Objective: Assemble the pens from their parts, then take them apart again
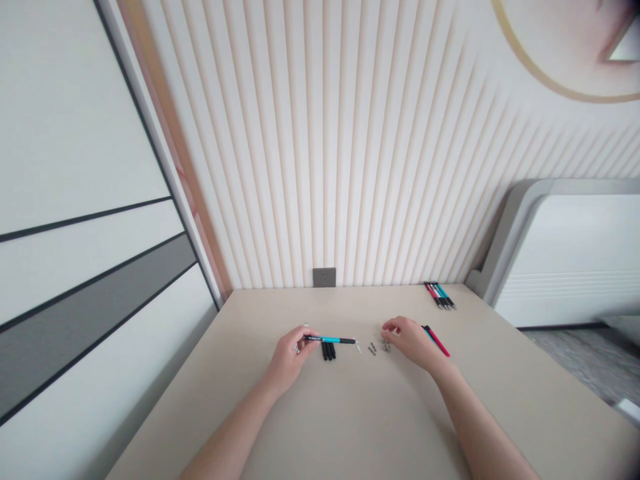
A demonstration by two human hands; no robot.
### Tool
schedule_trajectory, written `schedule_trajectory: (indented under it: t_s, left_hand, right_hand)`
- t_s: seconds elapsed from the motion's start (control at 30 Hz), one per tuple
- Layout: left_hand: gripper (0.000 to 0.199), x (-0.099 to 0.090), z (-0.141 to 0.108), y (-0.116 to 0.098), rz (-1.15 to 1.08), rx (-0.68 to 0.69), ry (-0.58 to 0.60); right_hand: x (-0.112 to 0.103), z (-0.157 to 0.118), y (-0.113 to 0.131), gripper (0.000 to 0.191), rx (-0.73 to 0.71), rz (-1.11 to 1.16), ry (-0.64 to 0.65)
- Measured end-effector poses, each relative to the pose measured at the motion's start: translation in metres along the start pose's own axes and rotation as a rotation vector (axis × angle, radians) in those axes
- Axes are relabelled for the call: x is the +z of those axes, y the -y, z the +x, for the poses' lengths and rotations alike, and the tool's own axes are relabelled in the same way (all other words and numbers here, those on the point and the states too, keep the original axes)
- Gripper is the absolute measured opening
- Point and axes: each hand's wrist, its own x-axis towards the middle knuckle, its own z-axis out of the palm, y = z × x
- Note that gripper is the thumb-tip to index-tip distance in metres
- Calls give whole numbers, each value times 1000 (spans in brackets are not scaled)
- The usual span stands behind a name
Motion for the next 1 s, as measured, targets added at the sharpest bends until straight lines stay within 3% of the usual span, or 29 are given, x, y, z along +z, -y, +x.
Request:
schedule_trajectory:
  t_s: [0.33,0.43,0.57,0.67,1.0]
  left_hand:
    - [16,0,1,1,-17,1,-12]
    - [17,0,0,3,-35,3,-35]
    - [18,-1,0,7,-60,-4,-95]
    - [18,-1,0,8,-73,-21,-122]
    - [19,0,-1,6,-99,-25,-110]
  right_hand:
    - [8,-1,7,20,-98,77,-104]
    - [9,-1,19,25,-92,263,-145]
    - [15,-4,43,33,-59,617,-99]
    - [20,-7,53,35,-80,733,-104]
    - [29,-12,62,31,-126,692,-105]
